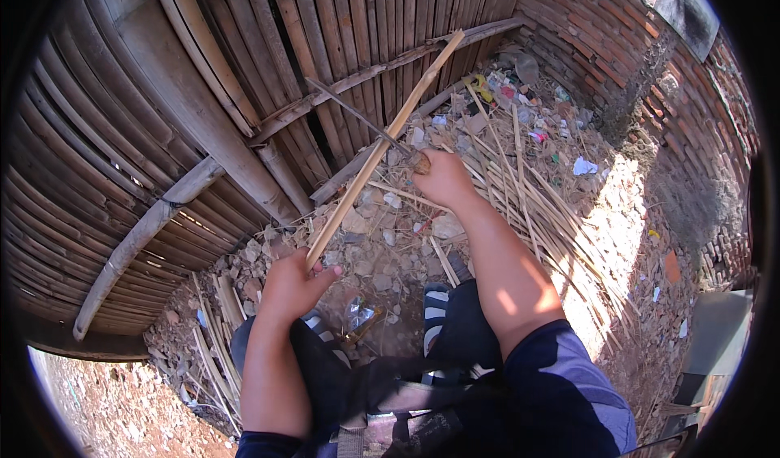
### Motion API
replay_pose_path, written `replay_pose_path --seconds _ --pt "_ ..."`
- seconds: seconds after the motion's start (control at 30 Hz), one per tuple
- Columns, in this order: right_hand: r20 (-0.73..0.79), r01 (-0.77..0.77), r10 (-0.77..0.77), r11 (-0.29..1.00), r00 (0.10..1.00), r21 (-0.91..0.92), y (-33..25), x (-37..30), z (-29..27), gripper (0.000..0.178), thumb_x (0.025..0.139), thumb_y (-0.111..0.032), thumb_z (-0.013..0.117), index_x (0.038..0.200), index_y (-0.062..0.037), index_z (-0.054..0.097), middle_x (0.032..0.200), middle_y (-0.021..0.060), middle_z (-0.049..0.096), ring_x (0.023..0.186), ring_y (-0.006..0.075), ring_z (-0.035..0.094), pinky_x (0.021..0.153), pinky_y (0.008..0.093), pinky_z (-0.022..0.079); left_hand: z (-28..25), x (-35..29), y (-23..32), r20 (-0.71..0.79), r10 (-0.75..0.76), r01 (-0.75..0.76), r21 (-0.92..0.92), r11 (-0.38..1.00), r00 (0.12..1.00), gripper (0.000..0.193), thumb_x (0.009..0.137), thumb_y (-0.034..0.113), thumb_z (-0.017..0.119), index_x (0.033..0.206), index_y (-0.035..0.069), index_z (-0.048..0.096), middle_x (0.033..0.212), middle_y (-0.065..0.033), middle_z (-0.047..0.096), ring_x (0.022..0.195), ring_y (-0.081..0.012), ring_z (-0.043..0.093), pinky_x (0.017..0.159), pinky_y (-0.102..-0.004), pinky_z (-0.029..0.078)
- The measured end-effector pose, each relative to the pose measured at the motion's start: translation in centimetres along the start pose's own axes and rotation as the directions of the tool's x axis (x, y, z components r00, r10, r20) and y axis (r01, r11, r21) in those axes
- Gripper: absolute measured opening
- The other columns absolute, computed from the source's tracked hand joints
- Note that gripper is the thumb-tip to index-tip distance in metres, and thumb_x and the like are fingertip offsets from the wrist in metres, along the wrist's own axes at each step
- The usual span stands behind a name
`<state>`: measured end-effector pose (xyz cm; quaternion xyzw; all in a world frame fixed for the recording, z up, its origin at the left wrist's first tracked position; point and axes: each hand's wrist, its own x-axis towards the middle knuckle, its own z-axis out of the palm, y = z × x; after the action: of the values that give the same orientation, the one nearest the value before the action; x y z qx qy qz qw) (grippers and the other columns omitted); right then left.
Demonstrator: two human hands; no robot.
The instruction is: The person shaves a thin strip of bamboo using a knife while sitting on the ground, holding the strip against their leg for support.
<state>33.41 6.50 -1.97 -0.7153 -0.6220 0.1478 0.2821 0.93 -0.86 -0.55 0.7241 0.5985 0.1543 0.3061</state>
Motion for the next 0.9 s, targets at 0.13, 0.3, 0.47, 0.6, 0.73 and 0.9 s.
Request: replay_pose_path --seconds 0.13,0.3,0.47,0.6,0.73,0.9 --pt "0.113 0.058 -0.047 0.993 0.993 -0.1 -1.7 -1.1 -0.8 0.038 0.078 -0.027 0.074 0.112 -0.01 0.071 0.097 0.0207 0.073 0.095 0.0414 0.069 0.086 0.0507 0.056 0.1 0.3 -0.3 0.019 -0.01 0.01 0.005 1.0 1.0 0.051 0.078 0.048 0.086 0.085 0.003 0.064 0.069 -0.0113 0.064 0.064 -0.0214 0.063 0.063 -0.0385 0.051" --pt "0.273 0.432 -0.374 0.879 0.886 -0.2 -5.1 -3.4 -0.4 0.031 0.073 -0.023 0.072 0.101 -0.0111 0.072 0.083 0.0189 0.071 0.083 0.0433 0.068 0.074 0.0501 0.055 0.6 0.2 0.2 -0.007 -0.011 0.011 -0.043 0.999 1.0 0.052 0.079 0.049 0.083 0.087 0.001 0.065 0.069 -0.0165 0.066 0.068 -0.0342 0.069 0.065 -0.0429 0.053" --pt "0.095 0.079 -0.074 0.996 0.993 -0.047 0.2 0.0 -1.5 0.031 0.075 -0.023 0.073 0.102 -0.0099 0.071 0.09 0.0185 0.072 0.091 0.0399 0.07 0.083 0.0507 0.055 -0.1 0.0 0.8 -0.018 0.054 -0.053 0.029 0.998 0.998 0.052 0.08 0.05 0.082 0.088 0.001 0.065 0.067 -0.0156 0.064 0.067 -0.0352 0.068 0.064 -0.0435 0.053" --pt "-0.05 -0.028 0.03 0.999 0.998 0.034 1.4 0.0 -1.3 0.036 0.075 -0.023 0.072 0.109 -0.0088 0.072 0.097 0.021 0.073 0.093 0.0416 0.07 0.085 0.0495 0.055 -0.1 -0.1 0.4 0.003 0.071 -0.071 0.097 0.993 0.997 0.052 0.08 0.05 0.082 0.087 0.002 0.065 0.066 -0.0148 0.064 0.066 -0.0356 0.068 0.064 -0.0445 0.053" --pt "0.12 0.11 -0.1 0.99 0.988 -0.086 -3.3 -2.5 -1.9 0.032 0.074 -0.021 0.071 0.104 -0.0094 0.072 0.094 0.0198 0.073 0.091 0.042 0.069 0.083 0.0506 0.056 0.8 0.7 0.3 -0.048 0.054 -0.051 0.059 0.997 0.997 0.051 0.08 0.05 0.082 0.087 0.003 0.064 0.066 -0.0144 0.064 0.064 -0.0346 0.068 0.063 -0.044 0.053" --pt "0.292 0.329 -0.286 0.938 0.913 -0.109 -4.5 -3.2 -0.9 0.023 0.073 -0.02 0.071 0.093 -0.0092 0.07 0.081 0.019 0.069 0.084 0.0403 0.069 0.076 0.0499 0.055 0.6 -0.2 0.4 -0.061 0.053 -0.052 0.021 0.998 0.997 0.05 0.081 0.048 0.082 0.087 0.002 0.064 0.066 -0.0143 0.064 0.063 -0.0342 0.067 0.062 -0.0437 0.052"
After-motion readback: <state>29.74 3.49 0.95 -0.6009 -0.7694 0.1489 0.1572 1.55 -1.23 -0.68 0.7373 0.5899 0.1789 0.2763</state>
